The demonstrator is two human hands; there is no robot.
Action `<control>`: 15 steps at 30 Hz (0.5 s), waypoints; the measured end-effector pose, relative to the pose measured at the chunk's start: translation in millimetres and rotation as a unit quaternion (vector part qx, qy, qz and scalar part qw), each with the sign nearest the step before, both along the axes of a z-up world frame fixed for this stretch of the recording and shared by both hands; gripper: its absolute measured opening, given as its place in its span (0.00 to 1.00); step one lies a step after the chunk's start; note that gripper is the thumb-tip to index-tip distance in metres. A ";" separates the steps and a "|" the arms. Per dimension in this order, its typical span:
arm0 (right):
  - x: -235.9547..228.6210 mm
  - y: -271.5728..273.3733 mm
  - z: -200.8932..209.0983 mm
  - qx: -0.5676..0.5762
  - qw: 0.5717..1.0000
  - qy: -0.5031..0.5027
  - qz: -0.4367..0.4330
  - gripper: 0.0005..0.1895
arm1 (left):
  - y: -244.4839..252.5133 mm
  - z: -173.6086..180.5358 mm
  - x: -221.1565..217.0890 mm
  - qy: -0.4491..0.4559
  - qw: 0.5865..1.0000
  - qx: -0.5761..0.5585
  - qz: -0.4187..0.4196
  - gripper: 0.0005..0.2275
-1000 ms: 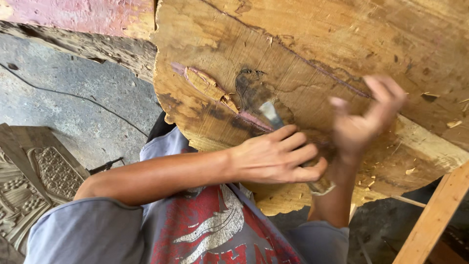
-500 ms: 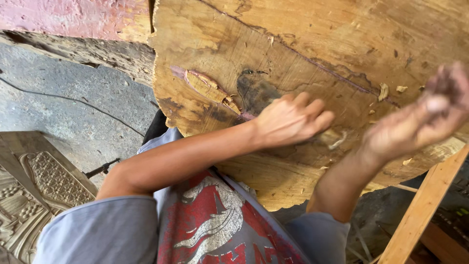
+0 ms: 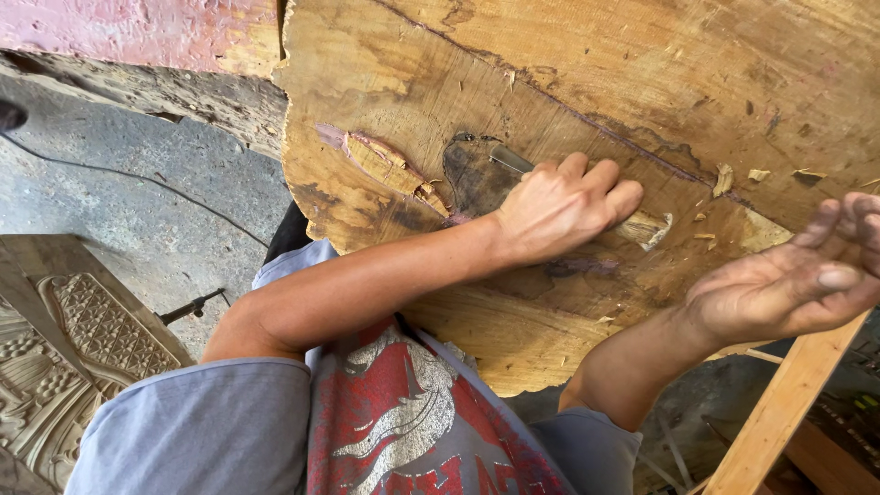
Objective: The person carves a large wooden slab using a chisel and hammer, then applies a pinkish filler to a carved area with a putty knife. The person smooths the filler and continues carving around the filled section.
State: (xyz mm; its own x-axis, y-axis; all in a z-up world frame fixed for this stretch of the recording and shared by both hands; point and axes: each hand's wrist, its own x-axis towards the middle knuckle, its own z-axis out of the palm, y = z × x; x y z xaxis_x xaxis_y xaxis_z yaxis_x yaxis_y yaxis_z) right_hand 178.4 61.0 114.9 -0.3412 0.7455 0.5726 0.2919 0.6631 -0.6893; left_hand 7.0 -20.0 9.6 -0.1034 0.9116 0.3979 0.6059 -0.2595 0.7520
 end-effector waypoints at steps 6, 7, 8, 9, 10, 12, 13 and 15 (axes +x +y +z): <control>-11.1 5.1 18.8 0.044 0.995 0.041 0.074 0.14 | 1.9 1.8 -3.8 -0.012 1.000 0.013 -0.001 0.08; -11.8 4.1 20.5 0.045 0.996 0.042 0.069 0.14 | 1.6 2.7 -3.6 -0.015 1.000 0.020 0.000 0.08; -11.8 2.8 20.9 0.046 0.996 0.043 0.063 0.14 | 1.4 2.9 -3.8 -0.018 0.999 0.027 0.000 0.08; -10.4 1.3 20.6 0.047 0.996 0.044 0.058 0.14 | 1.5 2.8 -4.0 -0.019 1.000 0.021 -0.002 0.08; -7.7 -0.3 20.0 0.041 0.997 0.048 0.050 0.14 | 1.7 2.4 -4.4 -0.021 1.000 0.015 -0.004 0.08; 0.7 0.0 19.7 0.037 0.997 0.058 0.038 0.14 | 4.4 2.1 -4.5 -0.018 1.000 0.006 -0.005 0.08; 4.8 1.5 19.8 0.034 0.997 0.063 0.033 0.14 | 5.5 2.3 -4.7 -0.015 1.000 0.001 -0.005 0.08; 11.8 6.8 21.9 0.035 0.996 0.079 0.030 0.12 | 8.3 3.5 -5.2 -0.025 1.000 -0.004 0.003 0.08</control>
State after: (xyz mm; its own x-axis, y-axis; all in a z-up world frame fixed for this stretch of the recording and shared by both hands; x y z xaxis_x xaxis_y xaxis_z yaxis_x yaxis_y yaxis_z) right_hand 190.2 67.8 136.8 -0.2867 0.6819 0.6730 0.1420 0.7249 -0.6740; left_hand 1.8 -11.7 13.1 -0.1285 0.9141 0.3847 0.5696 -0.2495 0.7831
